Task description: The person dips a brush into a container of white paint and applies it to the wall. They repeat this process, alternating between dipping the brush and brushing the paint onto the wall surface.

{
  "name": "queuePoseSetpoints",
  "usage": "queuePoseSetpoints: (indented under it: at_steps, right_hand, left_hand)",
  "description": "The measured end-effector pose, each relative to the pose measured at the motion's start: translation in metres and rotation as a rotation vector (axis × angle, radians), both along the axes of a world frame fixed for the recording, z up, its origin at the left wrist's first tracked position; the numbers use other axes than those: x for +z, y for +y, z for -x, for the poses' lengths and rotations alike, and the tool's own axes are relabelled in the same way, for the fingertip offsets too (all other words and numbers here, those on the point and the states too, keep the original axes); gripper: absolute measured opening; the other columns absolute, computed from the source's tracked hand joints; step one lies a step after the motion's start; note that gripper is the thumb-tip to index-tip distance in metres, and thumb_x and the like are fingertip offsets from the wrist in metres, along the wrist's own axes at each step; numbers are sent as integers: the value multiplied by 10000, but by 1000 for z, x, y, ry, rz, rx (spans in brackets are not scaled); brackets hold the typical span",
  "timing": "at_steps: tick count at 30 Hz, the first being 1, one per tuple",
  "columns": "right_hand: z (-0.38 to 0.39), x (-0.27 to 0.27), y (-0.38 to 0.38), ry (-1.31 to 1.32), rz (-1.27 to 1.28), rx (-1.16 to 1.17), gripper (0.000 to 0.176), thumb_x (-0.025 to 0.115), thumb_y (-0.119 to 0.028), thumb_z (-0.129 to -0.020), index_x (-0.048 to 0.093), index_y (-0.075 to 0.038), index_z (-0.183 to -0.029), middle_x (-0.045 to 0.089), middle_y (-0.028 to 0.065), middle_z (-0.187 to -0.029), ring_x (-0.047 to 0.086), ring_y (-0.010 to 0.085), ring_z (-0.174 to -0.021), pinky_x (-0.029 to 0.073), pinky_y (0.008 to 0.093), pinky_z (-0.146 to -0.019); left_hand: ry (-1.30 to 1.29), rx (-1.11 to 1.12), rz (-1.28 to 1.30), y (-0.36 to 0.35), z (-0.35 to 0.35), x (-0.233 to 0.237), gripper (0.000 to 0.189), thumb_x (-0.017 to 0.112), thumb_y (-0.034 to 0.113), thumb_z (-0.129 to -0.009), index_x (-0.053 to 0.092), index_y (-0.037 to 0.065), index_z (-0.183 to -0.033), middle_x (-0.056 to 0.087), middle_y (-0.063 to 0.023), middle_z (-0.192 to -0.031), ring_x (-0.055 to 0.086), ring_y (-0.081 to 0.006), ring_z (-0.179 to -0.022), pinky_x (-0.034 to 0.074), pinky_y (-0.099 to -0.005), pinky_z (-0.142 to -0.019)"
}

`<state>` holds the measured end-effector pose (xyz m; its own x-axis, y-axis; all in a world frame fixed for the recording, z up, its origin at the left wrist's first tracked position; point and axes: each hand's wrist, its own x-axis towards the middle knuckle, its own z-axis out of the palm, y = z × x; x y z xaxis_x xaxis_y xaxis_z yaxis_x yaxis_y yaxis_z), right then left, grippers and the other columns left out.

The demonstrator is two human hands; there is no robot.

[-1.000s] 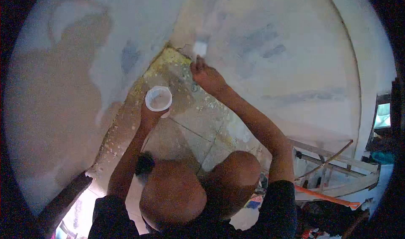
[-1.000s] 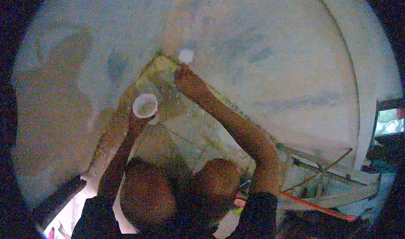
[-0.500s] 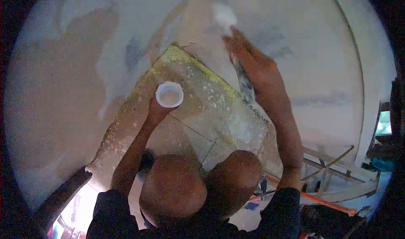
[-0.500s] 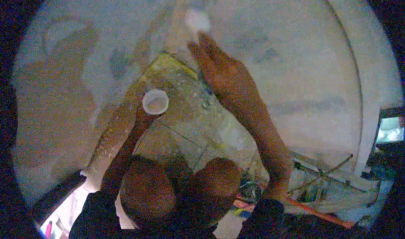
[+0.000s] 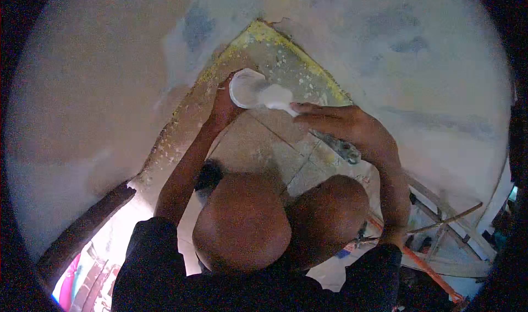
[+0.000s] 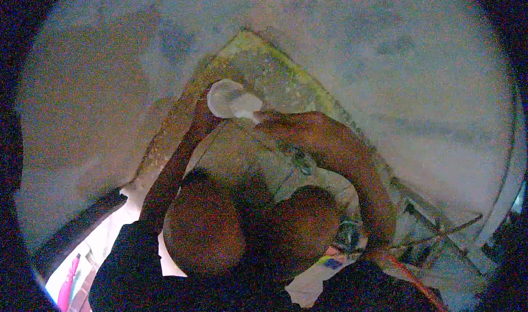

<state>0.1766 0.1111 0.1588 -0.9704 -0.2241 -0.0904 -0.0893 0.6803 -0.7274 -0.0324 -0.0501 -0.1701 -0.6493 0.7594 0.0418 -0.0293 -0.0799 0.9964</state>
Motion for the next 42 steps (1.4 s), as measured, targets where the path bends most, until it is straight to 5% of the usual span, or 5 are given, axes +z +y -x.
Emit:
queuePoseSetpoints:
  at_steps: [3, 6, 11, 32, 42]
  right_hand:
    - [4, -18, -7, 5, -138, 111, 498, 580, -31, -811, 594, -68, -1307, 572, 156, -1399, 591, 366, -1240, 512, 417, -1019]
    - [9, -62, -4, -24, -319, 227, 583, 565, 49, -767, 553, -74, -1337, 544, 142, -1431, 599, 356, -1222, 536, 426, -987]
    - [16, -86, -12, -242, -274, 169, 597, 549, 80, -759, 545, -76, -1335, 535, 128, -1443, 630, 339, -1168, 554, 425, -954]
    - [1, -66, 11, 100, 57, 31, 364, 607, 2, -895, 623, -44, -1256, 656, 127, -1287, 698, 313, -1047, 572, 386, -912]
    - [5, -58, 69, 147, 695, -1079, 428, 617, -264, -994, 554, 77, -1245, 639, 187, -1199, 712, 352, -970, 589, 424, -858]
  left_hand:
    - [341, -209, -4, 6, 7, -29, 633, 887, 143, -680, 594, 20, -1228, 670, -157, -1204, 656, -269, -1105, 515, -385, -977]
    - [-242, -244, -125, 5, -12, -23, 585, 874, 152, -700, 617, 32, -1211, 673, -146, -1203, 656, -264, -1105, 517, -371, -971]
    - [664, -92, 118, -13, -22, -25, 651, 879, 238, -669, 613, 44, -1231, 667, -144, -1206, 629, -306, -1133, 463, -421, -1019]
    - [493, -49, 152, -16, -14, -4, 773, 918, 211, -625, 546, 64, -1287, 610, -147, -1234, 575, -321, -1168, 455, -443, -1014]
    - [266, 141, 187, 8, -11, 134, 800, 932, 240, -632, 529, 60, -1299, 685, -145, -1167, 673, -279, -1082, 526, -403, -967]
